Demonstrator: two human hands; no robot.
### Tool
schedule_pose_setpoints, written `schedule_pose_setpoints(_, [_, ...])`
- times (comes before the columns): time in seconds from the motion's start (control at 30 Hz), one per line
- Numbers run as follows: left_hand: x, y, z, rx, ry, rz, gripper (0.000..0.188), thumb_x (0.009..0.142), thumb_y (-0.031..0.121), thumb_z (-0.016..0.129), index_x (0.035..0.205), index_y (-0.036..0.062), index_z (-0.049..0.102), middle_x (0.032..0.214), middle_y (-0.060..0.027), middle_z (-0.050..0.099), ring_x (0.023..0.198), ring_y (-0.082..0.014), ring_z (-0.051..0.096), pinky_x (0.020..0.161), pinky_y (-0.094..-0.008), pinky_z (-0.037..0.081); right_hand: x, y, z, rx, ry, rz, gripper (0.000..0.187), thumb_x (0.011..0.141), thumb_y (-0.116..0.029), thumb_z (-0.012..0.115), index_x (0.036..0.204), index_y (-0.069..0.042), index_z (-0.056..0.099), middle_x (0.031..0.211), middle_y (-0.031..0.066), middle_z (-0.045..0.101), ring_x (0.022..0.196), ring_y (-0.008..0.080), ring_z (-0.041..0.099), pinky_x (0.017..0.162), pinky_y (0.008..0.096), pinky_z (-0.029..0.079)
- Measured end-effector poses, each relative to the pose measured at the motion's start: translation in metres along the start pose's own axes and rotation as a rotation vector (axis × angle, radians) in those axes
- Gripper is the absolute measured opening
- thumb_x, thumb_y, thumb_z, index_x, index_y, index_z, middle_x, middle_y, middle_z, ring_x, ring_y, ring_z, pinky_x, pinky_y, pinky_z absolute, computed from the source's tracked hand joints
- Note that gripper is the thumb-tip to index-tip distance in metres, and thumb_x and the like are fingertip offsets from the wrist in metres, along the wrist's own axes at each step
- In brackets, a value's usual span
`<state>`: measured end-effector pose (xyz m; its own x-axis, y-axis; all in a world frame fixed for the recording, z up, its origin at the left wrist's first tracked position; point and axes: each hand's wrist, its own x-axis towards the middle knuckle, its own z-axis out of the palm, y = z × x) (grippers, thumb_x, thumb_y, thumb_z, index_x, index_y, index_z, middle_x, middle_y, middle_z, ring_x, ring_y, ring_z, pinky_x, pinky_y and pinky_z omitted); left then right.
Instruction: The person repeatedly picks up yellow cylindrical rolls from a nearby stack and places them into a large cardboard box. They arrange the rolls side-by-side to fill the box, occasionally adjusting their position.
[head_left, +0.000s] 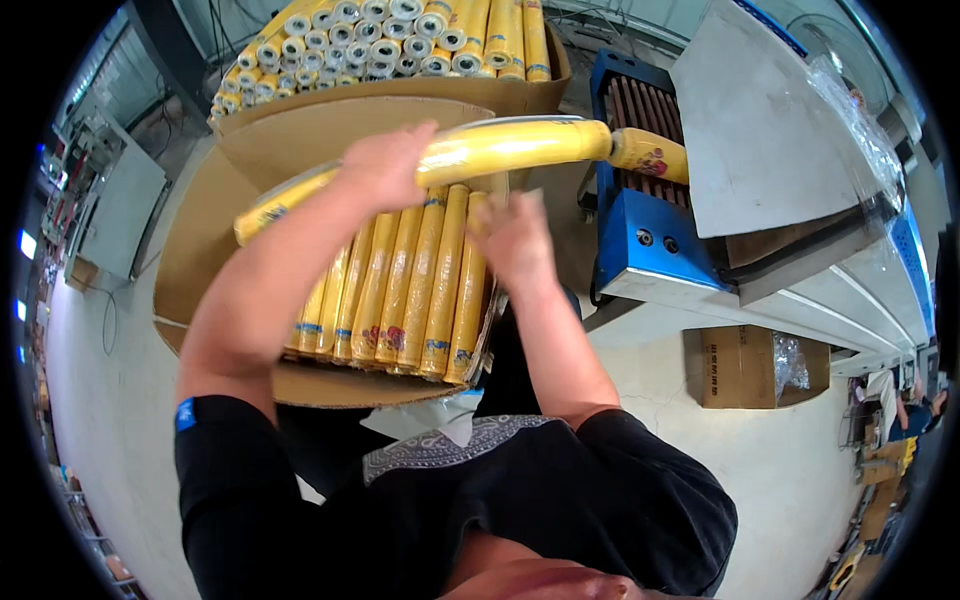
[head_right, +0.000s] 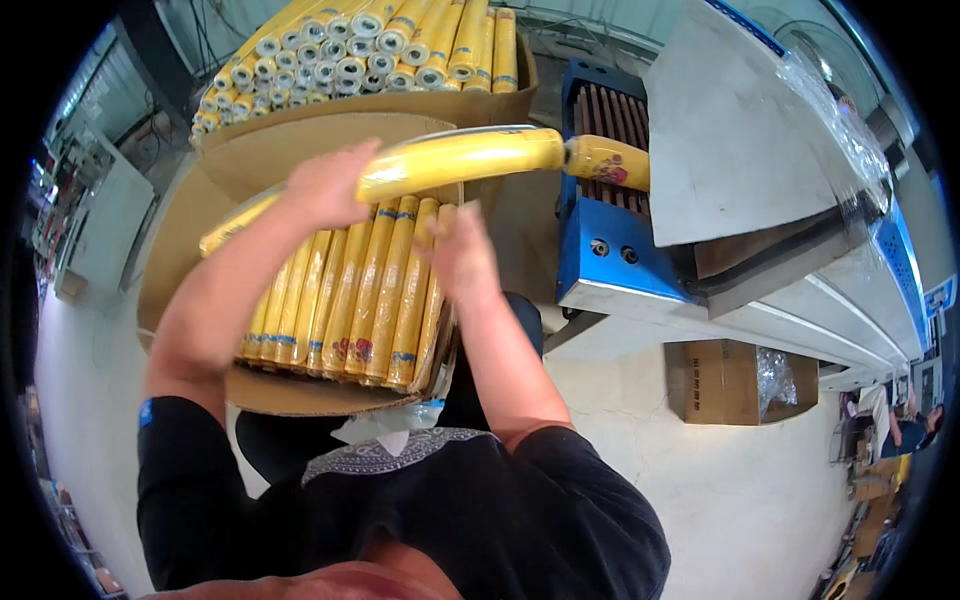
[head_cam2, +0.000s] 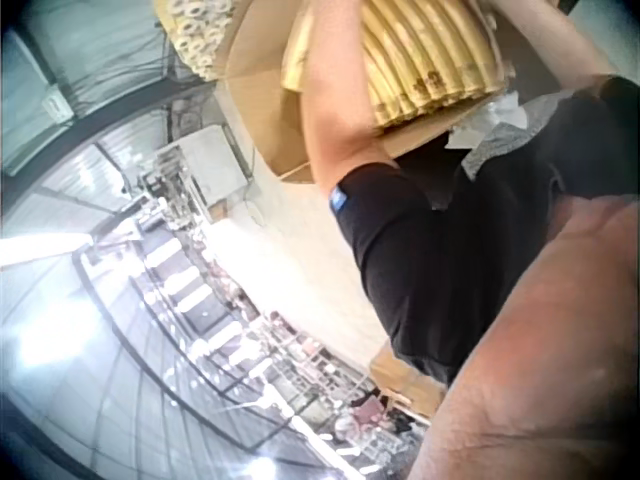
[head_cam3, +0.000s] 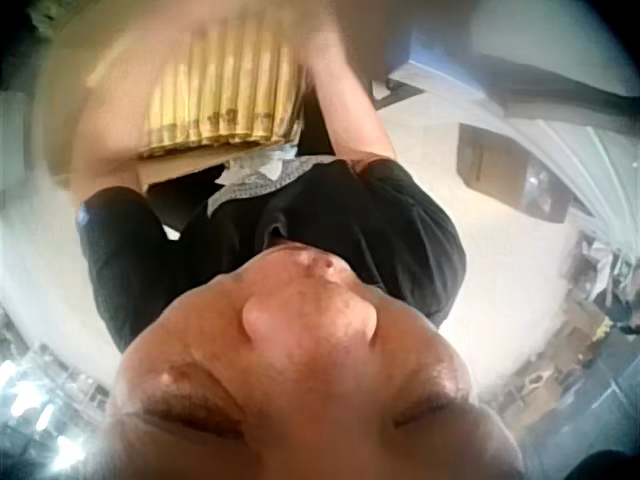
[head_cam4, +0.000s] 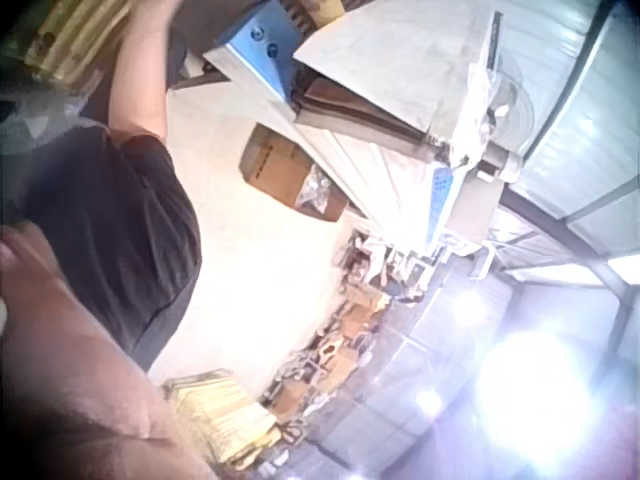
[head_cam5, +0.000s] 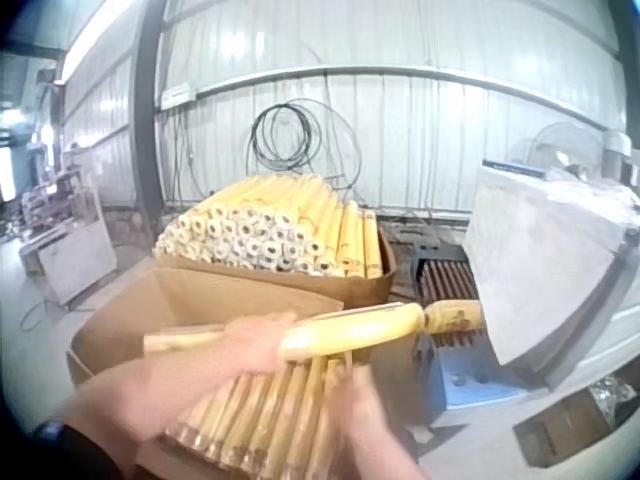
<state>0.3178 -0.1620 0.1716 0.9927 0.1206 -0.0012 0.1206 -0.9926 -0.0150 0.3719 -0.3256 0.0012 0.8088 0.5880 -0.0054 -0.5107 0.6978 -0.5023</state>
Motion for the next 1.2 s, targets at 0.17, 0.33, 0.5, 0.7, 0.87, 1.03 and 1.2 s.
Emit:
schedule_pose_setpoints(0.17, [-0.061, -0.064, -0.001, 0.026, 0.178, 0.069, 0.072, 0.064, 0.014, 0.069, 0.130, 0.0075, 0.042, 0.116, -0.0149, 0.056, 0.105, -0.0322, 0.056, 0.086, -0.0401, 0.047, 0.069, -0.082, -0.006, 0.468, 0.139, -0.493, 0.068, 0.089, -0.057, 0.047, 0.131, -0.005, 0.042, 0.132, 0.0133, 0.047, 0.121, 0.0353, 0.046, 0.097, 0.0578, 0.038])
schedule_pose_setpoints(0.33, [-0.194, -0.138, 0.004, 0.021, 0.195, -0.076, 0.071, 0.062, 0.011, 0.069, 0.129, 0.0077, 0.045, 0.115, -0.0135, 0.057, 0.106, -0.0329, 0.055, 0.087, -0.0392, 0.046, 0.098, -0.084, -0.031, 0.184, 0.283, -0.554, 0.035, 0.092, -0.037, 0.051, 0.114, -0.010, 0.055, 0.109, 0.0078, 0.063, 0.099, 0.0260, 0.062, 0.089, 0.0454, 0.050])
schedule_pose_setpoints(0.5, [-0.279, -0.199, 0.022, -0.125, 0.103, -0.521, 0.065, 0.063, 0.013, 0.067, 0.125, 0.0045, 0.049, 0.116, -0.0170, 0.058, 0.109, -0.0319, 0.056, 0.093, -0.0376, 0.044, 0.066, -0.017, 0.015, -0.053, 0.192, -0.344, 0.038, 0.093, -0.033, 0.049, 0.119, -0.005, 0.049, 0.112, 0.0110, 0.060, 0.101, 0.0284, 0.060, 0.090, 0.0467, 0.048])
schedule_pose_setpoints(0.7, [-0.183, -0.279, 0.094, -0.663, -0.199, -0.612, 0.058, 0.063, 0.021, 0.070, 0.115, -0.0009, 0.057, 0.109, -0.0180, 0.063, 0.105, -0.0276, 0.059, 0.090, -0.0364, 0.045, 0.014, 0.068, 0.079, -0.268, -0.023, -0.063, 0.039, 0.093, -0.021, 0.050, 0.125, 0.001, 0.043, 0.114, 0.0123, 0.056, 0.103, 0.0239, 0.058, 0.090, 0.0389, 0.049])
schedule_pose_setpoints(0.87, [-0.077, -0.287, 0.190, -0.455, -0.318, -0.619, 0.066, 0.060, 0.030, 0.076, 0.117, 0.0017, 0.058, 0.113, -0.0204, 0.062, 0.105, -0.0318, 0.059, 0.091, -0.0375, 0.046, -0.001, 0.067, 0.080, -0.527, -0.190, -0.010, 0.063, 0.080, -0.020, 0.067, 0.131, -0.001, 0.037, 0.119, 0.0088, 0.051, 0.108, 0.0199, 0.052, 0.092, 0.0344, 0.044])
schedule_pose_setpoints(1.03, [-0.020, -0.248, 0.328, -0.691, -0.141, -0.721, 0.080, 0.071, 0.020, 0.069, 0.140, 0.0053, 0.032, 0.133, -0.0227, 0.047, 0.124, -0.0343, 0.045, 0.105, -0.0378, 0.035, -0.008, 0.066, 0.071, -0.744, -0.231, 0.045, 0.070, 0.073, -0.025, 0.076, 0.128, 0.001, 0.039, 0.115, 0.0082, 0.054, 0.103, 0.0174, 0.053, 0.090, 0.0315, 0.044])
schedule_pose_setpoints(1.2, [-0.038, -0.199, 0.462, -0.621, -0.030, -0.689, 0.074, 0.074, 0.004, 0.059, 0.142, 0.0065, 0.030, 0.140, -0.0228, 0.038, 0.133, -0.0342, 0.033, 0.111, -0.0361, 0.025, -0.009, 0.074, 0.073, -0.772, -0.194, 0.112, 0.069, 0.071, -0.018, 0.077, 0.126, 0.002, 0.040, 0.113, 0.0080, 0.055, 0.102, 0.0164, 0.054, 0.089, 0.0309, 0.043])
